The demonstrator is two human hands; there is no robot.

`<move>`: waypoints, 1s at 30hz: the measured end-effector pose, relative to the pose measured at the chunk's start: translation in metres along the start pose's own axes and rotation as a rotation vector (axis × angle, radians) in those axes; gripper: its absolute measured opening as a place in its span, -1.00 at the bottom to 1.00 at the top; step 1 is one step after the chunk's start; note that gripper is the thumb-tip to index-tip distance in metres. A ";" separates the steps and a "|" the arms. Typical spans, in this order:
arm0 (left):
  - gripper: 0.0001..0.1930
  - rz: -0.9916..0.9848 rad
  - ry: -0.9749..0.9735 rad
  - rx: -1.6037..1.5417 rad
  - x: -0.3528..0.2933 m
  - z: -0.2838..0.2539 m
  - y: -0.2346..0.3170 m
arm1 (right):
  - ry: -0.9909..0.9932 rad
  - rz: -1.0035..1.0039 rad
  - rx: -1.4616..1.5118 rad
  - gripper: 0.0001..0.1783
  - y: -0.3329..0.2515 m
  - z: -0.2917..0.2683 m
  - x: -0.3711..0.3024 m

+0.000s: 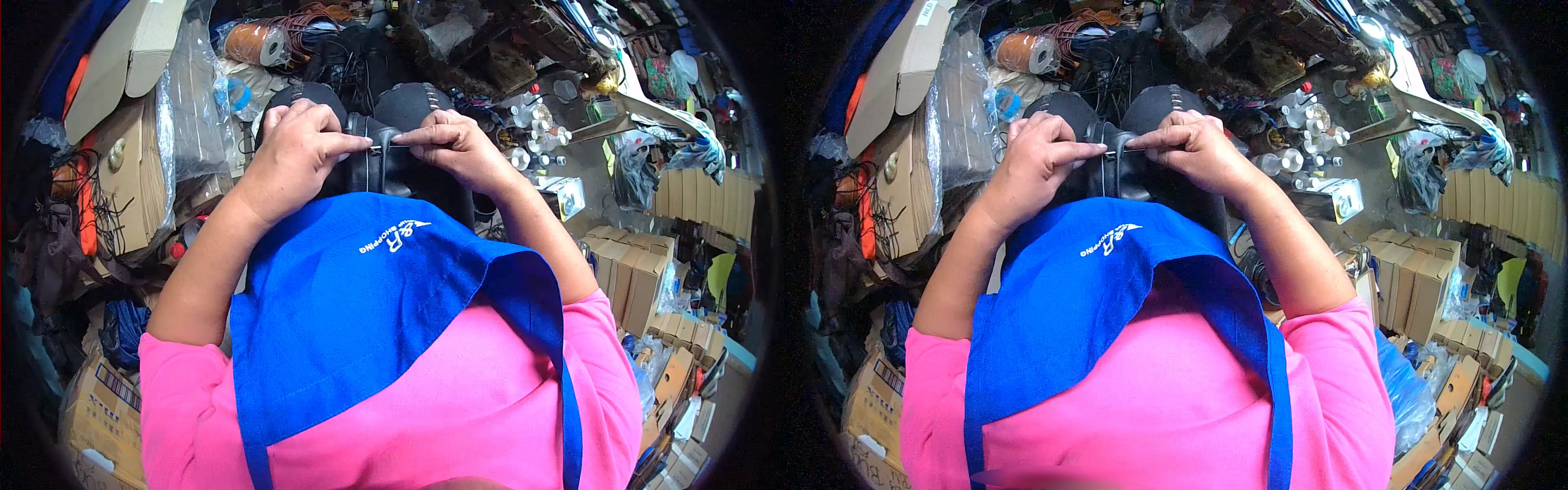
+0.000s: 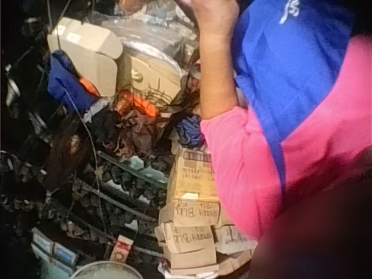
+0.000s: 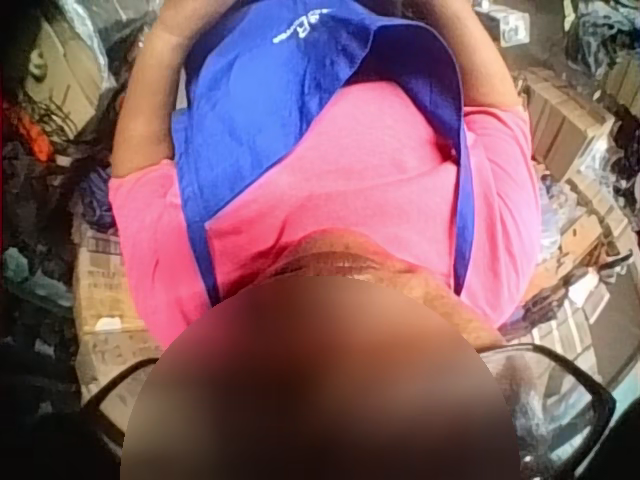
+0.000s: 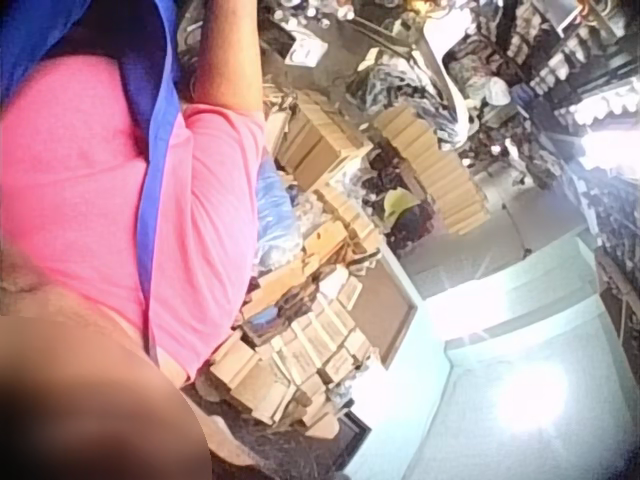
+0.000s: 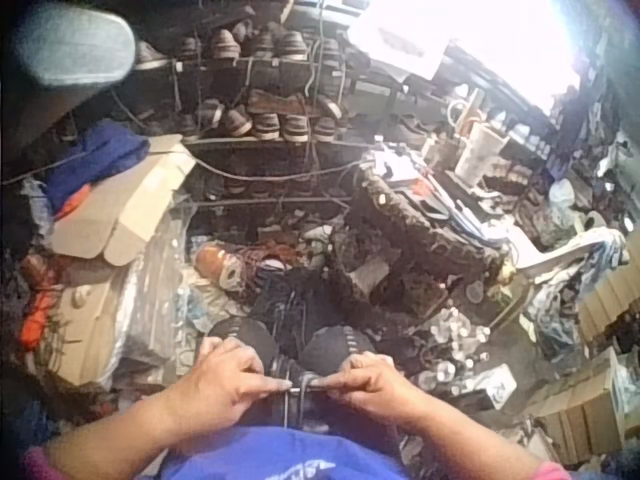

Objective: Manually stitching the upper leather of a black shoe using a needle and thread.

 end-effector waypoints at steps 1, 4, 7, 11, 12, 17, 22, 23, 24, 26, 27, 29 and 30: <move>-0.72 -0.012 -0.021 -0.016 0.000 0.003 -0.004 | 0.007 0.004 0.028 -0.70 0.001 0.000 0.000; -0.74 -0.034 -0.053 -0.081 0.003 0.012 -0.014 | -0.010 0.037 0.032 -0.72 0.007 0.004 0.003; -0.78 -0.055 -0.070 -0.185 0.007 0.022 -0.021 | -0.013 0.056 0.035 -0.73 0.009 0.005 0.006; -0.80 -0.224 -0.057 -0.436 0.006 0.034 -0.035 | 0.018 -0.010 -0.048 -0.72 0.000 0.005 0.008; -0.80 -0.233 -0.058 -0.422 0.004 0.035 -0.034 | 0.022 0.070 0.014 -0.74 0.005 0.006 0.008; -0.82 -0.233 0.035 -0.284 0.002 0.032 -0.029 | 0.099 0.258 0.240 -0.78 0.012 0.015 0.007; -0.86 -0.182 0.096 -0.296 0.007 0.029 -0.025 | 0.157 0.325 0.263 -0.85 0.019 0.014 0.008; -0.88 -0.114 0.123 -0.280 0.007 0.024 -0.021 | 0.155 0.357 0.258 -0.85 0.024 0.012 0.007; -0.88 -0.107 0.162 -0.273 0.006 0.018 -0.021 | 0.180 0.198 0.021 -0.85 0.010 0.002 0.009; -0.90 -0.182 0.145 -0.230 0.001 0.010 -0.028 | 0.204 0.036 -0.216 -0.85 -0.004 -0.010 0.008; -0.92 -0.303 0.037 -0.337 -0.002 0.017 -0.037 | 0.157 0.160 -0.064 -0.84 0.009 -0.010 0.007; -0.92 -0.240 0.026 -0.261 -0.003 0.007 -0.026 | 0.101 0.279 0.088 -0.83 0.016 -0.010 0.004; -0.92 -0.224 -0.042 -0.199 -0.002 0.010 -0.020 | 0.062 0.184 -0.034 -0.85 0.004 -0.009 0.007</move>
Point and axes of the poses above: each hand's wrist, its own x-axis towards the middle knuckle, its own z-axis out of the palm, y = z × x, the point moved 9 cm from there along x, towards the middle knuckle
